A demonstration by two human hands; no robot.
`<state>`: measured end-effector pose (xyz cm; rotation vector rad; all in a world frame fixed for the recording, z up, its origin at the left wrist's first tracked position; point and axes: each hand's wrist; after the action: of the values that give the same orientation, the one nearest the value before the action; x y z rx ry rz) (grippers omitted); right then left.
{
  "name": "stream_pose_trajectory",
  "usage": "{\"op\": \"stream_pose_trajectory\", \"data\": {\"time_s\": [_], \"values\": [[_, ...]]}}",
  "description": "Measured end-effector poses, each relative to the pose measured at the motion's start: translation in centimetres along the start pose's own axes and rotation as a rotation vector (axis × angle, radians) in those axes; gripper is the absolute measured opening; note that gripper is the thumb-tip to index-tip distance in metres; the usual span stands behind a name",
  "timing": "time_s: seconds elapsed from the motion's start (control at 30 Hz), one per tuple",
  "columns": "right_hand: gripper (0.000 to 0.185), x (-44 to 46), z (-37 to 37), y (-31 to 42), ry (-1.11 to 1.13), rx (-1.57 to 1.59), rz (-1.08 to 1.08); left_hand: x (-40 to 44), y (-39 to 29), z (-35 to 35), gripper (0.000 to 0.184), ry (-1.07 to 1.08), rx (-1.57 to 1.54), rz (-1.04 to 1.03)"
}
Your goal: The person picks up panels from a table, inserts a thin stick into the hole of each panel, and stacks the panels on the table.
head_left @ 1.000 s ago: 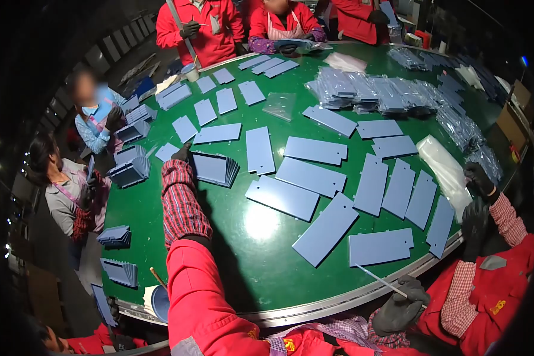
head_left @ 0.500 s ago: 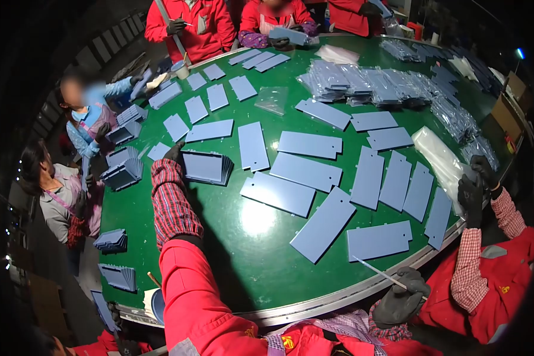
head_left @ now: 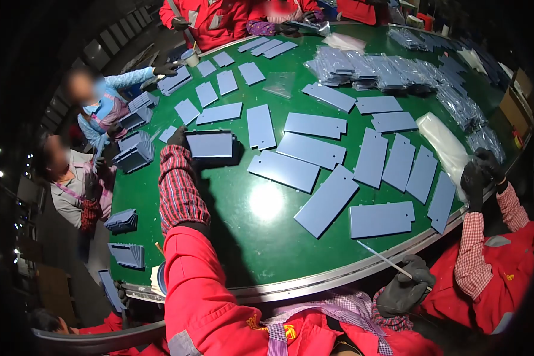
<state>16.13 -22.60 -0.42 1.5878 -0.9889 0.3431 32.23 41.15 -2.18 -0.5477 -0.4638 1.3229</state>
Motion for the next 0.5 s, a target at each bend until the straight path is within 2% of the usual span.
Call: {"op": "stream_pose_trajectory", "data": {"time_s": [0.07, 0.1, 0.33, 0.5], "values": [[0.016, 0.1, 0.0, 0.7, 0.001, -0.005, 0.006, -0.6, 0.0, 0.6, 0.047, 0.011, -0.029, -0.028], [0.023, 0.5, -0.1, 1.8, 0.099, 0.01, -0.063, -1.0, 0.3, 0.8, 0.047, 0.02, -0.042, -0.039], [0.023, 0.4, 2.4, 3.1, 0.071, 0.097, -0.067, -4.1, 1.5, 2.5, 0.045, 0.121, -0.209, -0.163], [0.024, 0.1, 3.8, 4.0, 0.0, 0.09, -0.02, -6.3, 2.9, 3.5, 0.044, 0.275, -0.416, -0.259]]}}
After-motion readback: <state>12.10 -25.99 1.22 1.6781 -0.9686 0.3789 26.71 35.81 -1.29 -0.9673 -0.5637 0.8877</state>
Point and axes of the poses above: each hand's wrist, its own x-axis towards the middle knuckle, its own z-axis out of the back of the hand, y = z × x
